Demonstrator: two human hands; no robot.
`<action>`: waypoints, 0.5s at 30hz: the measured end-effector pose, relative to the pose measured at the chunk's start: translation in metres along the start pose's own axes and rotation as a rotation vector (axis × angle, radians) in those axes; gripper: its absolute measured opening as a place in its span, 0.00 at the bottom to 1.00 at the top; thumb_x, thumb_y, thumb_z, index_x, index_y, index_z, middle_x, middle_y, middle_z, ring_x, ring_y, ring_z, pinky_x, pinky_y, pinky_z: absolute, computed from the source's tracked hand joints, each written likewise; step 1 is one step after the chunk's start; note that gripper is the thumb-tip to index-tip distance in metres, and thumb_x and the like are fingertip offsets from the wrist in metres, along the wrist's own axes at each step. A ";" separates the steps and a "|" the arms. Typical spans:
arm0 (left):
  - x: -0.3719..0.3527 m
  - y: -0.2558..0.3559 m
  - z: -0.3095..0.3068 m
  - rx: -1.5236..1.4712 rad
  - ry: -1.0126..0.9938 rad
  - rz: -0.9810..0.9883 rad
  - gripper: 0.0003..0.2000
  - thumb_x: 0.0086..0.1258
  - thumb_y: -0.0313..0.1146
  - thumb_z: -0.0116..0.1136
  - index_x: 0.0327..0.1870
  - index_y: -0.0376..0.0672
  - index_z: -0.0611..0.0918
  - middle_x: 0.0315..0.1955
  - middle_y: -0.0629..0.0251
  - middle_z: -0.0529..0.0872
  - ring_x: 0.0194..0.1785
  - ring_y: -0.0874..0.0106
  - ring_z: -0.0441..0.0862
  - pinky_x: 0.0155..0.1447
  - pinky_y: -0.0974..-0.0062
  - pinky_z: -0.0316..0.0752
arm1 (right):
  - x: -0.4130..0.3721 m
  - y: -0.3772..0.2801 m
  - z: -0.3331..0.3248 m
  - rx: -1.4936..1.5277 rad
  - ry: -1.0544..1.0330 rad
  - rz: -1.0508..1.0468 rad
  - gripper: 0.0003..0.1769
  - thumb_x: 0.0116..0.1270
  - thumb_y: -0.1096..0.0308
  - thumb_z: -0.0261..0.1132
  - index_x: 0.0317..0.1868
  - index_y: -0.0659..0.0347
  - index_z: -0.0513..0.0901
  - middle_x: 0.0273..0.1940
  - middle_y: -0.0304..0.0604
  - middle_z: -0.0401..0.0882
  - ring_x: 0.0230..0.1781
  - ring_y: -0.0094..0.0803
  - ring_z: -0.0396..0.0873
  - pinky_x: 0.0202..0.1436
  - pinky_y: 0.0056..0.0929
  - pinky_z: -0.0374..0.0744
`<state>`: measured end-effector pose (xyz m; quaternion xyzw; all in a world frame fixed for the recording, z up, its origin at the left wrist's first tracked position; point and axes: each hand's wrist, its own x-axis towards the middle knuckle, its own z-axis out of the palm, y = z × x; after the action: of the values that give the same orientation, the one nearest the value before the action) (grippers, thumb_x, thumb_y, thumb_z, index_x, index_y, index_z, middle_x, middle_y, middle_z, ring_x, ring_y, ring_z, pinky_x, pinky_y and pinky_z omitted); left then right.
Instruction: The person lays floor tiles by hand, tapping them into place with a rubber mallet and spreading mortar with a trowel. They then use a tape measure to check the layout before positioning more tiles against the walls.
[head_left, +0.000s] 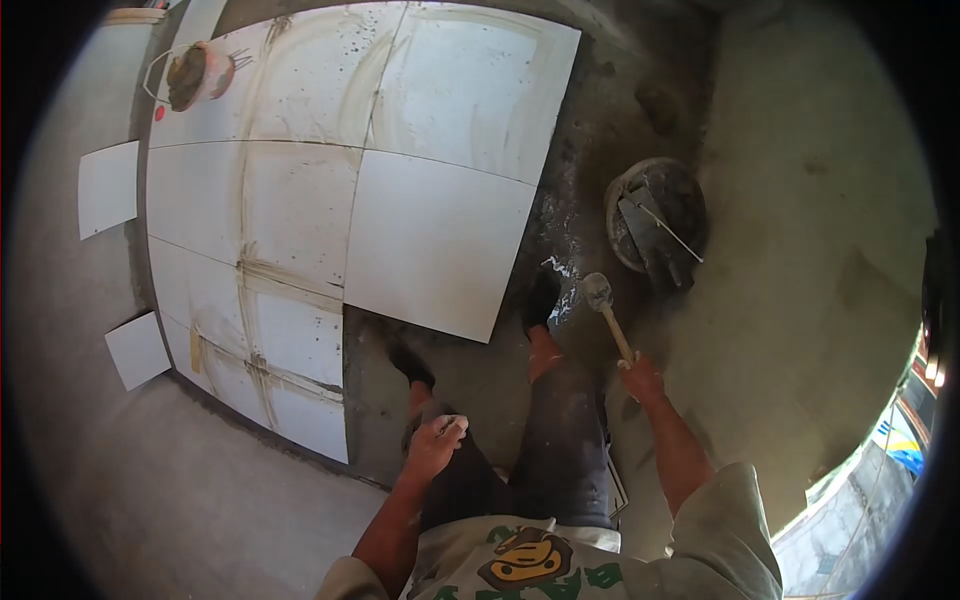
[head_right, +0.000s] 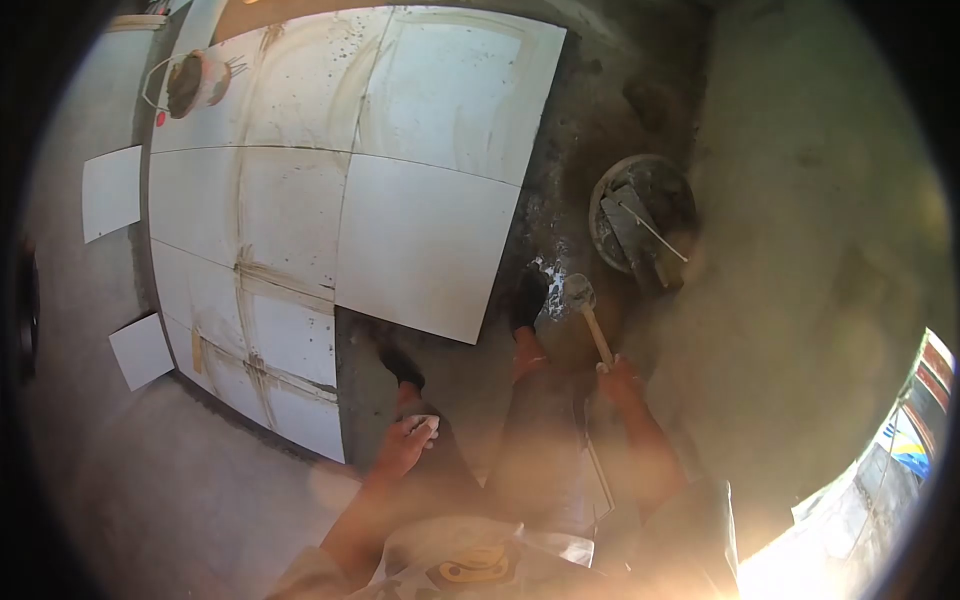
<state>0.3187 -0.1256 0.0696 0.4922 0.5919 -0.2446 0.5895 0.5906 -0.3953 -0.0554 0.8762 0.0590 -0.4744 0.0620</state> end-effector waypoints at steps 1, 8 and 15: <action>0.015 0.000 0.008 0.050 -0.028 -0.055 0.16 0.64 0.41 0.53 0.41 0.35 0.81 0.27 0.65 0.83 0.29 0.78 0.79 0.37 0.81 0.74 | 0.014 0.011 0.010 0.013 -0.005 0.015 0.25 0.59 0.53 0.58 0.45 0.68 0.75 0.40 0.59 0.78 0.44 0.54 0.76 0.46 0.46 0.74; 0.089 -0.088 0.016 0.131 -0.020 -0.217 0.18 0.65 0.43 0.52 0.40 0.34 0.81 0.26 0.65 0.82 0.29 0.77 0.79 0.36 0.78 0.72 | 0.109 0.049 0.038 -0.122 -0.136 0.058 0.23 0.57 0.55 0.61 0.43 0.69 0.76 0.38 0.58 0.79 0.42 0.54 0.77 0.45 0.44 0.74; 0.131 -0.118 0.015 0.085 0.071 -0.232 0.17 0.65 0.42 0.52 0.38 0.33 0.80 0.25 0.67 0.80 0.27 0.77 0.76 0.35 0.79 0.71 | 0.160 0.085 0.058 -0.399 -0.067 0.000 0.17 0.57 0.58 0.62 0.40 0.65 0.78 0.37 0.53 0.79 0.41 0.46 0.78 0.44 0.41 0.76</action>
<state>0.2462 -0.1473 -0.0902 0.4532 0.6547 -0.3185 0.5144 0.6441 -0.4817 -0.2166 0.8301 0.1499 -0.4823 0.2364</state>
